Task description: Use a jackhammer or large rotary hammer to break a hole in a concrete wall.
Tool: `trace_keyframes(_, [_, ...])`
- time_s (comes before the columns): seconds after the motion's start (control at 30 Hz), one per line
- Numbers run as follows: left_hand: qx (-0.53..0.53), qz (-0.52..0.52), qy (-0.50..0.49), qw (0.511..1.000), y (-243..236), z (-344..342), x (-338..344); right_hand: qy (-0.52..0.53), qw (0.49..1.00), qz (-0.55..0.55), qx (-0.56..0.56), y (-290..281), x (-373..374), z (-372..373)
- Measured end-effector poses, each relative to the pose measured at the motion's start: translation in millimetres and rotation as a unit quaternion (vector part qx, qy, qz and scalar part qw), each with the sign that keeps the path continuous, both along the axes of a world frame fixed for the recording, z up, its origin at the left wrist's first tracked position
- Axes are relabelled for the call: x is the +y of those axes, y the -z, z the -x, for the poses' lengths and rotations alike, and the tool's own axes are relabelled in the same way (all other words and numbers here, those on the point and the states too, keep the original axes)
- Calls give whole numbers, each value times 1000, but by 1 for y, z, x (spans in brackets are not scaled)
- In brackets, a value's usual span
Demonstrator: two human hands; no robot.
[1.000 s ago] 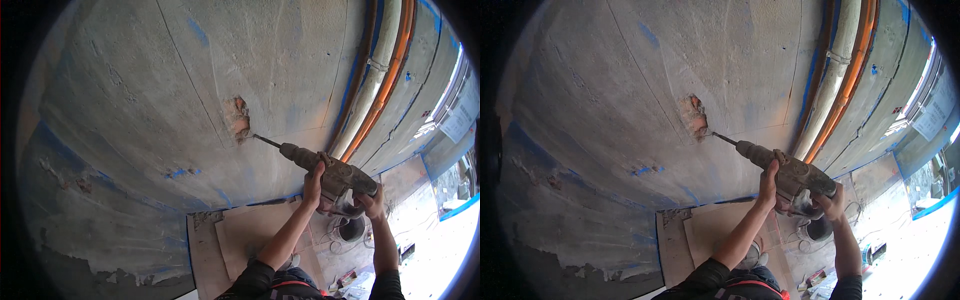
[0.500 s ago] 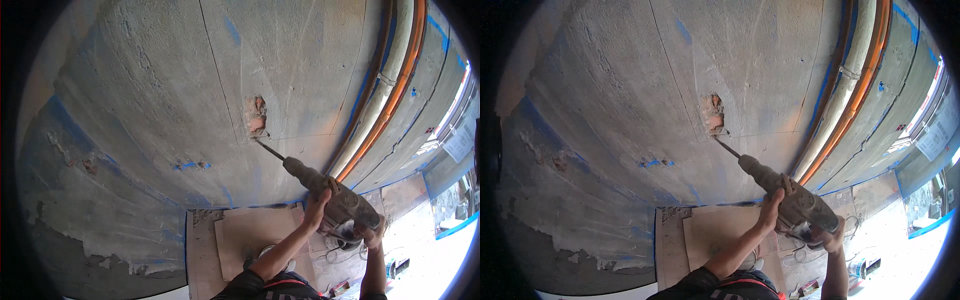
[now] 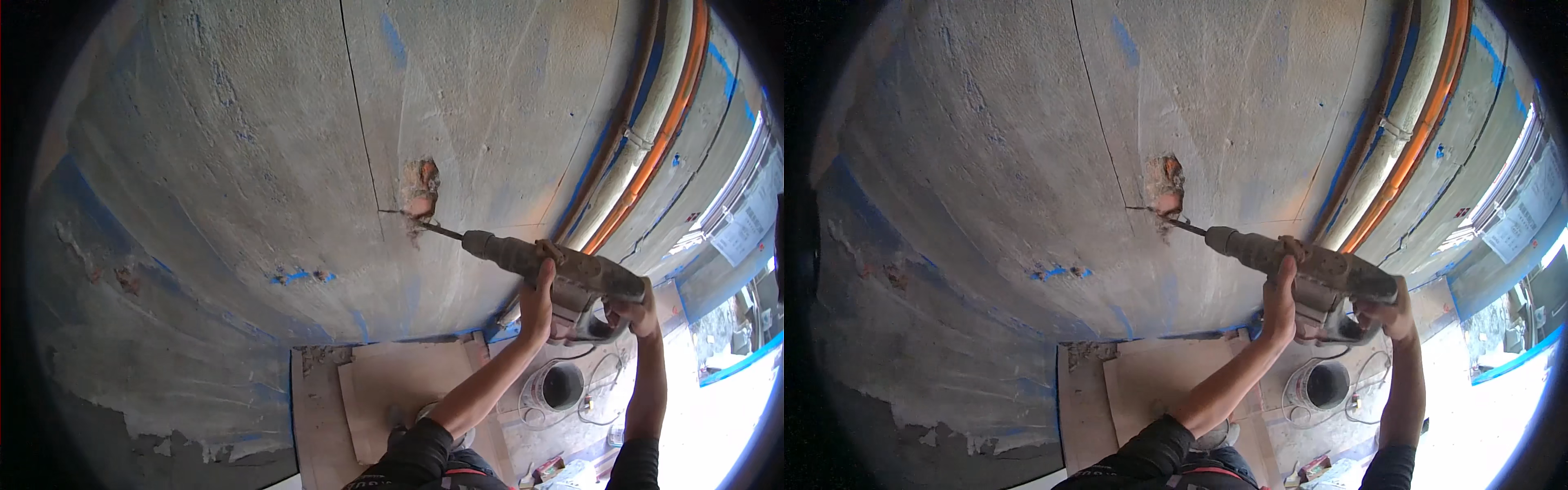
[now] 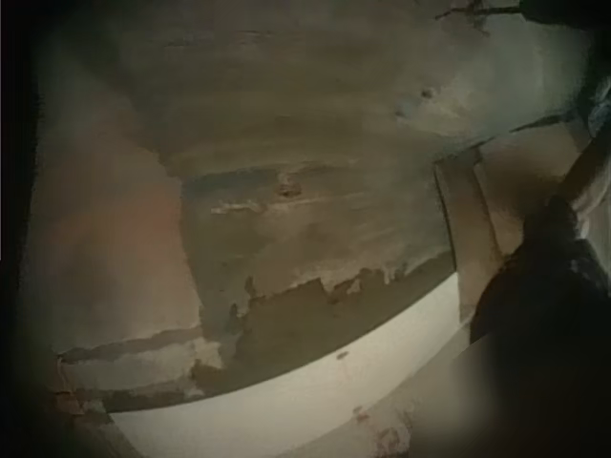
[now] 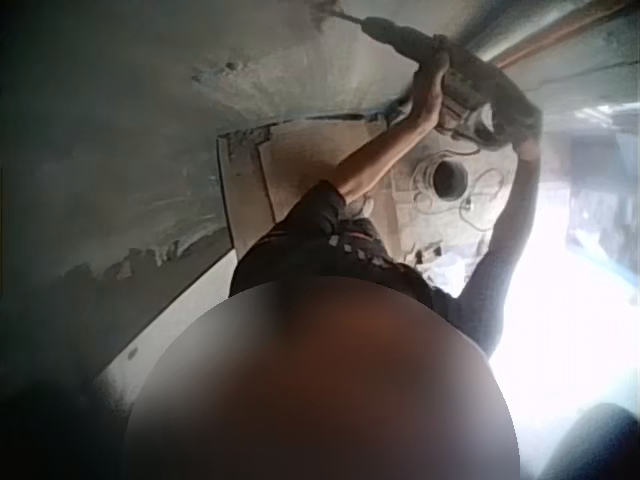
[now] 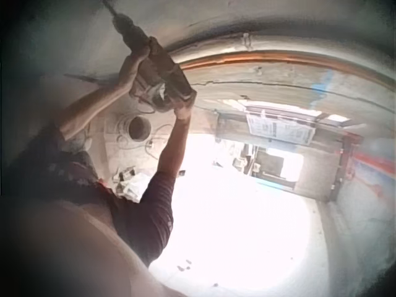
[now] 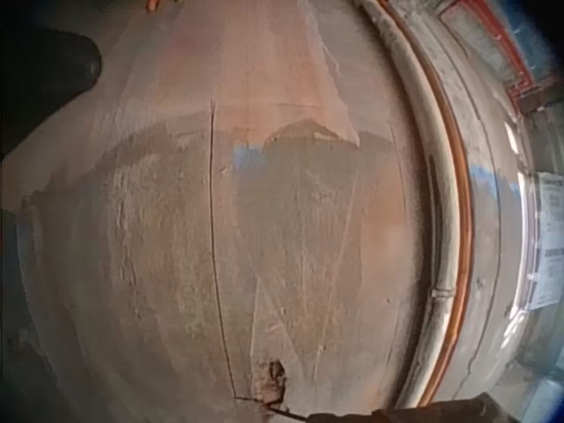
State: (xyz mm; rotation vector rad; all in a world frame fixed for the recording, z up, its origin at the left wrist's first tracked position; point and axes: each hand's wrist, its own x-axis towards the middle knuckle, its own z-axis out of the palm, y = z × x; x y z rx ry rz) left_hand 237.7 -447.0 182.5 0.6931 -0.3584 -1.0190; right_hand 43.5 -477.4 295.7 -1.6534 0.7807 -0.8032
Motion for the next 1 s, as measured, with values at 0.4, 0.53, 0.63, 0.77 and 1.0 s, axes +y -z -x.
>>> trace_keyframes(0.4, [33, -20, 87, 995, 39, 1, 53, 69, 995, 71, -24, 71, 88, 31])
trace_keyframes(0.53, [62, 9, 86, 994, 46, -43, 40, 85, 996, 6, -4, 61, 85, -11])
trace_keyframes(0.63, [65, -27, 42, 997, 80, -33, 69, -24, 996, 80, 34, 54, 101, -18])
trace_keyframes(0.77, [-22, -43, 26, 998, 61, 14, 139, 50, 995, 55, 74, 39, 126, 21])
trace_keyframes(1.0, [68, -76, 208, 973, 67, 16, 135, 144, 989, 25, 30, 92, 191, 44])
